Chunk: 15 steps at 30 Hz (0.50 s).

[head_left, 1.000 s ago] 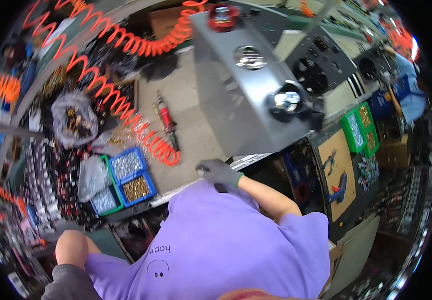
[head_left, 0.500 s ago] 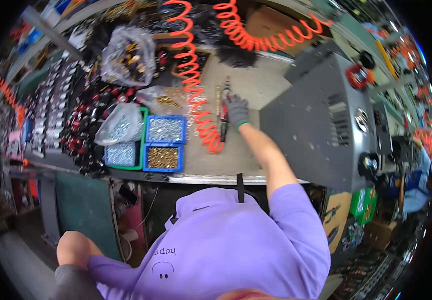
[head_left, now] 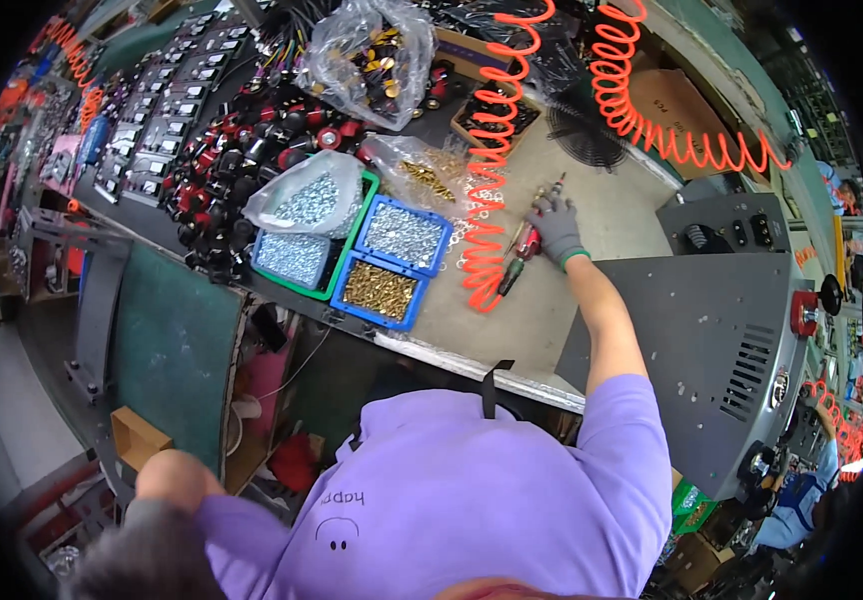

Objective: Assembling the internal components of a power inverter unit, including installing cooling fans and wiring terminals.

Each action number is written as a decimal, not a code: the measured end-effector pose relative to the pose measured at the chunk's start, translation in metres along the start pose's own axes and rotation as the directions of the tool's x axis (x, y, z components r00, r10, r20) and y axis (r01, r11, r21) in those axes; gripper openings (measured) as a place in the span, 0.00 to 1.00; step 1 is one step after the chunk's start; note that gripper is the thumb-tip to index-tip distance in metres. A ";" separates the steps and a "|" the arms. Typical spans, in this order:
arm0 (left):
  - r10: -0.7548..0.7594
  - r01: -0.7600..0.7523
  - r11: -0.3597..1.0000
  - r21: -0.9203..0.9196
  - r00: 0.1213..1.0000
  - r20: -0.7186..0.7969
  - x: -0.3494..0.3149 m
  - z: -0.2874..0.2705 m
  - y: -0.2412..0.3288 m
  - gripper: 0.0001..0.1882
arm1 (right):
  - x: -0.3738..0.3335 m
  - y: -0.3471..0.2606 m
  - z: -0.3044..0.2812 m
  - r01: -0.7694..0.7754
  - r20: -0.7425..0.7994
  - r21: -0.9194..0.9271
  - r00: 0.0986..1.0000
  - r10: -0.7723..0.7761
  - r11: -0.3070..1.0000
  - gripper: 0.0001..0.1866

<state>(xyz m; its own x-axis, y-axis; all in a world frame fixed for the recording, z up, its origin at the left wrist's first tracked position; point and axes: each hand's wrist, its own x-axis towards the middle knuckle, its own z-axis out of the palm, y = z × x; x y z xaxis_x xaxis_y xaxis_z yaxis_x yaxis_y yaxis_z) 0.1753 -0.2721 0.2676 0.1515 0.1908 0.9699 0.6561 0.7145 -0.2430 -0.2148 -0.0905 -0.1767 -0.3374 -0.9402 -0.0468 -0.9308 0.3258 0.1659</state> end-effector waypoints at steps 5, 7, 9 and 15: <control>-0.718 0.721 0.636 0.275 0.683 -0.131 -0.127 -0.017 0.019 0.09 | -0.022 -0.036 -0.030 -0.220 -0.258 0.288 0.919 0.297 0.932 0.24; -0.902 0.748 0.365 0.555 0.433 0.010 -0.177 -0.021 0.017 0.08 | -0.031 -0.055 -0.035 -0.148 -0.483 0.611 0.708 0.515 0.778 0.26; -0.999 0.849 -0.018 0.529 0.009 -0.047 -0.230 -0.016 0.019 0.07 | -0.051 -0.088 -0.061 -0.125 -0.499 0.680 0.643 0.581 0.723 0.25; -0.945 0.646 0.144 0.750 -0.136 0.298 -0.362 -0.027 0.052 0.06 | -0.122 -0.136 -0.079 -0.041 -0.064 0.992 0.633 0.771 0.117 0.28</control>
<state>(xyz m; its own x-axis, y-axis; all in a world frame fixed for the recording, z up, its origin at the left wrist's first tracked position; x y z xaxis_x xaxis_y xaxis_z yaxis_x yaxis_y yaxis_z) 0.1744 -0.3216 -0.0961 -0.8609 -0.5001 0.0930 -0.3619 0.7306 0.5790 -0.0362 -0.0282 -0.1159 -0.9226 -0.3503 0.1618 -0.2343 0.1757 -0.9561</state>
